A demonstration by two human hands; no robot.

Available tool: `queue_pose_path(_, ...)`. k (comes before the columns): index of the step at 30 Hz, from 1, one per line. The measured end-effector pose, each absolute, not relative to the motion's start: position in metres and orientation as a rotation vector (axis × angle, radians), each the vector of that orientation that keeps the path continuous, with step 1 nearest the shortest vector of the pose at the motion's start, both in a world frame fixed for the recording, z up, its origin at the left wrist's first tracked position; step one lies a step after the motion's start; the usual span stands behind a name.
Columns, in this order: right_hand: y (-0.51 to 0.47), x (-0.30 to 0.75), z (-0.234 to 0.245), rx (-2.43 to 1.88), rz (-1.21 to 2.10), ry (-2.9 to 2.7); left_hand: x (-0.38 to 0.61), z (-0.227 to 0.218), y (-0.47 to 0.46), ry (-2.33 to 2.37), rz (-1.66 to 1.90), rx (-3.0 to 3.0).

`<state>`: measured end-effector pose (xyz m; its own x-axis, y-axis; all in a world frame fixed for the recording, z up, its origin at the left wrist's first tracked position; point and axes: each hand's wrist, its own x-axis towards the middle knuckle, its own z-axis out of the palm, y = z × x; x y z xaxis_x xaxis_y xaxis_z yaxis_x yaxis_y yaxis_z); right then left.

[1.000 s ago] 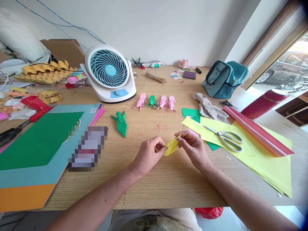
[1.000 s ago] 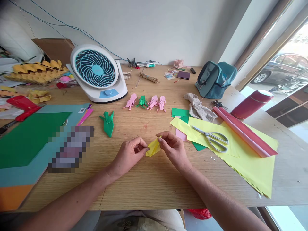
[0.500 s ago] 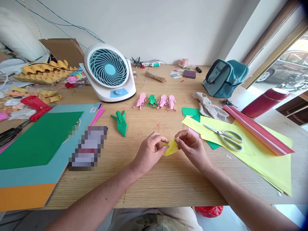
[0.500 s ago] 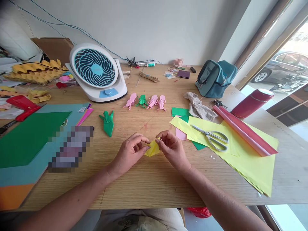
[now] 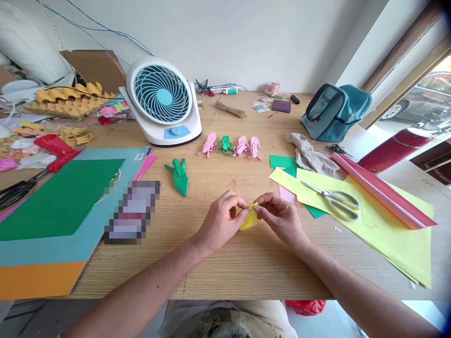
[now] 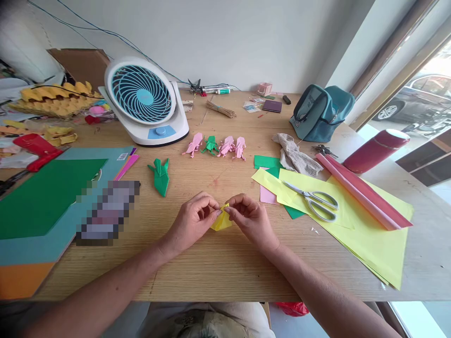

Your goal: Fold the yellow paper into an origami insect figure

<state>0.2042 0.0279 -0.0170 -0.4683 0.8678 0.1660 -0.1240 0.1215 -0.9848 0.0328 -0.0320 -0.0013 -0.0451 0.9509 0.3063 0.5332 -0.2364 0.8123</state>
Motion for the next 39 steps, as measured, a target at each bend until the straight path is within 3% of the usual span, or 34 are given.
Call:
queue_pose_path(10,0.0259,0.2016,-0.0127,-0.788,1.463,-1.539,0.0343,0.0049,-0.0338,1.652,1.081,1.67)
queue_pose_path(39,0.0253,0.2034,-0.013,-0.736,1.471,-1.552,0.0337,0.0026,-0.0313,1.504,1.17,1.693)
